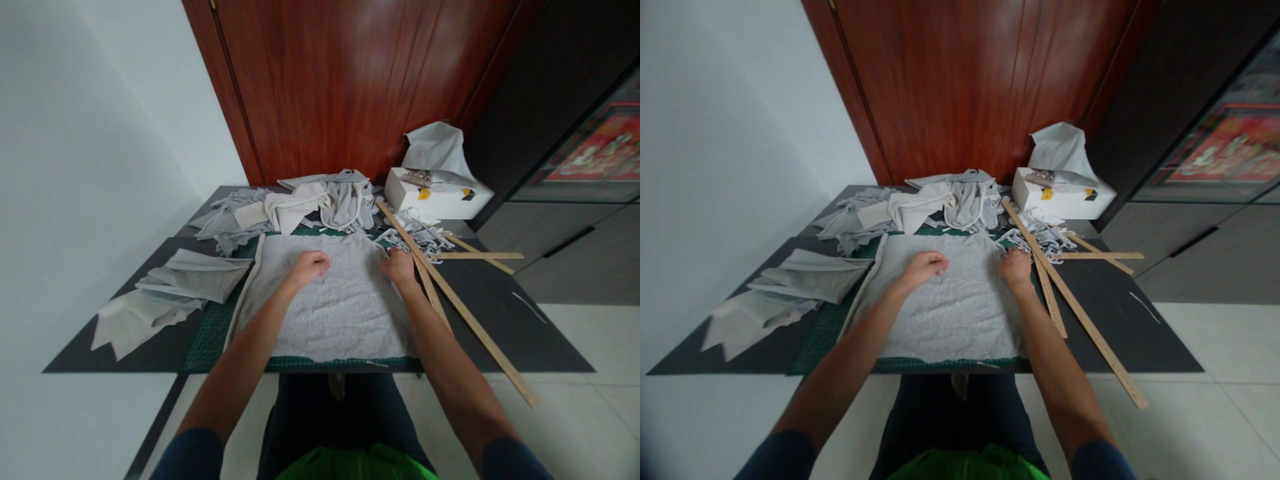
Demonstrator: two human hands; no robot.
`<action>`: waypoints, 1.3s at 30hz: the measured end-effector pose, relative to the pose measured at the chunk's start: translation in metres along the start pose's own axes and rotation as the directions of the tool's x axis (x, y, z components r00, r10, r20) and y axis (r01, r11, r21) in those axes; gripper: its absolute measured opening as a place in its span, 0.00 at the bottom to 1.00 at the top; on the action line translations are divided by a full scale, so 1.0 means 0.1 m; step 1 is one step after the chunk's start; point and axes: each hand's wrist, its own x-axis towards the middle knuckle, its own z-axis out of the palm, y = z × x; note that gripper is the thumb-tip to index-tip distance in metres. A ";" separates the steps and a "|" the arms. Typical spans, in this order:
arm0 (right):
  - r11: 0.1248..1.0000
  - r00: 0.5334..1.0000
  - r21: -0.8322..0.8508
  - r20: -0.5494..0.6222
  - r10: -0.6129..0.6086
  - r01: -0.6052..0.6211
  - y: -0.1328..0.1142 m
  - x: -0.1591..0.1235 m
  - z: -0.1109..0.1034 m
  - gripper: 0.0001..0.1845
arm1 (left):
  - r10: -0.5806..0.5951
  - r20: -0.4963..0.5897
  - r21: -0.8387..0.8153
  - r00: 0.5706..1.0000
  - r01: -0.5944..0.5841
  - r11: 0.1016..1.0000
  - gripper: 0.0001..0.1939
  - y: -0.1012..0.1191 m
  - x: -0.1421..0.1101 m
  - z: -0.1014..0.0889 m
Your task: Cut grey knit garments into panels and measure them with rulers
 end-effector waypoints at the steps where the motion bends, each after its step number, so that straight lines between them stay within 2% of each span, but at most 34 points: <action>1: 0.998 0.998 0.025 -0.040 -0.056 0.057 -0.03 -0.03 0.02 0.20 | -0.010 0.018 -0.181 1.000 0.013 0.983 0.04 -0.02 0.05 0.10; 3: 0.969 0.972 0.098 -0.091 -0.217 0.225 -0.10 -0.12 0.05 0.18 | -0.041 0.050 -0.458 0.998 0.060 0.887 0.08 -0.05 0.12 0.28; 4: 0.934 0.945 0.149 -0.085 -0.316 0.325 -0.14 -0.17 0.05 0.17 | -0.057 0.072 -0.542 0.996 0.087 0.836 0.11 -0.07 0.14 0.35; 6: 0.825 0.863 0.288 -0.009 -0.505 0.486 -0.20 -0.28 0.04 0.16 | -0.100 0.105 -0.610 0.989 0.143 0.779 0.15 -0.10 0.16 0.46; 7: 0.778 0.823 0.360 0.045 -0.566 0.515 -0.22 -0.32 0.03 0.17 | -0.117 0.113 -0.612 0.987 0.162 0.774 0.16 -0.12 0.16 0.49; 8: 0.753 0.803 0.413 0.081 -0.591 0.513 -0.23 -0.33 0.01 0.17 | -0.126 0.115 -0.606 0.985 0.170 0.777 0.16 -0.14 0.16 0.52; 9: 0.758 0.815 0.436 0.090 -0.573 0.485 -0.22 -0.33 -0.01 0.16 | -0.126 0.115 -0.599 0.985 0.170 0.782 0.15 -0.17 0.16 0.54; 10: 0.791 0.857 0.427 0.068 -0.511 0.438 -0.19 -0.30 -0.03 0.16 | -0.122 0.110 -0.595 0.986 0.164 0.787 0.14 -0.18 0.16 0.55; 12: 0.894 0.954 0.339 -0.052 -0.294 0.294 -0.13 -0.17 -0.06 0.15 | -0.115 0.095 -0.593 0.989 0.149 0.791 0.12 -0.21 0.16 0.57; 13: 0.937 0.977 0.279 -0.099 -0.188 0.208 -0.10 -0.09 -0.07 0.15 | -0.117 0.085 -0.592 0.989 0.145 0.792 0.11 -0.22 0.16 0.57; 15: 0.983 0.994 0.160 -0.070 -0.082 0.092 -0.08 0.05 -0.07 0.15 | -0.125 0.069 -0.594 0.990 0.141 0.792 0.09 -0.22 0.16 0.57; 18: 0.992 0.987 0.031 0.107 -0.122 0.119 -0.15 0.14 -0.01 0.15 | -0.116 0.084 -0.609 0.990 0.143 0.780 0.09 -0.22 0.16 0.56; 19: 0.990 0.982 0.013 0.126 -0.138 0.138 -0.20 0.12 0.01 0.13 | -0.113 0.092 -0.616 0.989 0.146 0.774 0.09 -0.22 0.16 0.56; 22: 0.971 0.970 0.054 0.053 -0.237 0.234 -0.36 0.00 0.03 0.10 | -0.129 0.098 -0.647 0.987 0.162 0.746 0.12 -0.23 0.17 0.55; 24: 0.903 0.910 0.181 0.080 -0.407 0.388 -0.44 -0.09 0.01 0.10 | -0.143 0.104 -0.674 0.984 0.175 0.717 0.13 -0.23 0.17 0.55; 26: 0.827 0.839 0.331 0.150 -0.522 0.455 -0.47 -0.11 -0.02 0.11 | -0.153 0.111 -0.696 0.982 0.187 0.693 0.14 -0.23 0.18 0.55; 27: 0.822 0.838 0.365 0.166 -0.520 0.438 -0.46 -0.09 -0.03 0.13 | -0.154 0.111 -0.701 0.982 0.187 0.688 0.14 -0.22 0.18 0.55; 28: 0.843 0.860 0.356 0.166 -0.482 0.404 -0.45 -0.06 -0.04 0.15 | -0.151 0.106 -0.700 0.983 0.181 0.691 0.13 -0.22 0.17 0.55; 30: 0.916 0.922 0.232 0.131 -0.364 0.328 -0.39 0.03 -0.03 0.20 | -0.130 0.086 -0.683 0.988 0.153 0.715 0.11 -0.22 0.16 0.55; 31: 0.942 0.938 0.147 0.128 -0.322 0.303 -0.36 0.07 -0.03 0.21 | -0.114 0.077 -0.668 0.991 0.136 0.732 0.13 -0.22 0.15 0.55; 34: 0.960 0.946 -0.034 0.181 -0.269 0.279 -0.31 0.16 0.00 0.25 | -0.095 0.053 -0.630 0.994 0.107 0.769 0.19 -0.22 0.13 0.56; 39: 0.966 0.947 -0.105 0.251 -0.203 0.235 -0.32 0.17 0.01 0.21 | -0.111 0.038 -0.651 0.993 0.109 0.751 0.21 -0.23 0.12 0.57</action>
